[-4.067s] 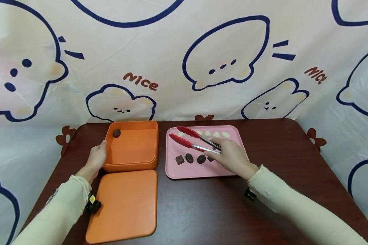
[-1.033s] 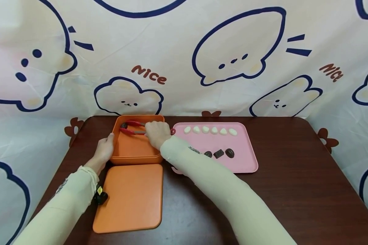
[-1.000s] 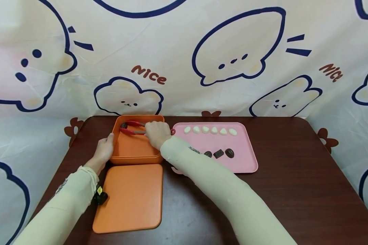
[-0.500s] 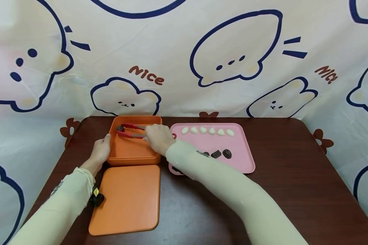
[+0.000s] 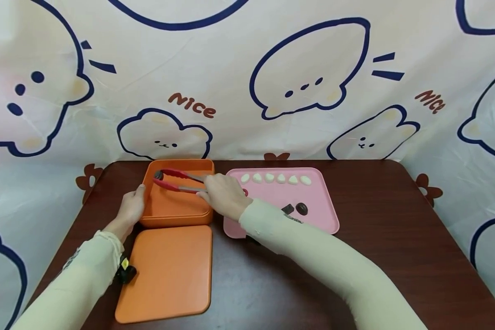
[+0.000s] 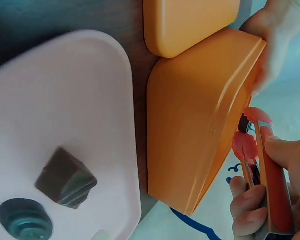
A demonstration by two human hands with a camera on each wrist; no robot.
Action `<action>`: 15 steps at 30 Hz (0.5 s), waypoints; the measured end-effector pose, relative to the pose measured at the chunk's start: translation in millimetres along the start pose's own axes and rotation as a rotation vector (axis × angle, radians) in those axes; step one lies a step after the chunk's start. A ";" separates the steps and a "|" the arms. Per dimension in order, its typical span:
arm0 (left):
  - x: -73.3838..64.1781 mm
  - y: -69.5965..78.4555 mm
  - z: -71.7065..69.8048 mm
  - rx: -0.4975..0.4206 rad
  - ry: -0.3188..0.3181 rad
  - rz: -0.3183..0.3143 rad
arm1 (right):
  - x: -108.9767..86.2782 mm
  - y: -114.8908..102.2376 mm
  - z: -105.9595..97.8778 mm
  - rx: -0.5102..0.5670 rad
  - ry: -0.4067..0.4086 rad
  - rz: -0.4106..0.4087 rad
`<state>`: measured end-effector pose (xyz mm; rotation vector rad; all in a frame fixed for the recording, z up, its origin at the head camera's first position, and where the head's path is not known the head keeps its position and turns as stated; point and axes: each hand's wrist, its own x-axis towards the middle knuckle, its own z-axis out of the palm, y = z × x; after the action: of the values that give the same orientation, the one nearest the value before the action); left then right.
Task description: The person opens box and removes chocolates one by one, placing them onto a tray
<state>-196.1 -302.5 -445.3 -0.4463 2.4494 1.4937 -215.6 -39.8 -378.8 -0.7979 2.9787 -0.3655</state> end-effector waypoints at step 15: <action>-1.4 0.4 0.9 0.014 0.009 -0.007 | -30.2 20.2 -0.6 0.072 0.052 -0.056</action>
<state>-194.9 -301.3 -444.9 -0.4591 2.4608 1.4744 -199.3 -7.7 -383.7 -0.8796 2.9761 -0.5005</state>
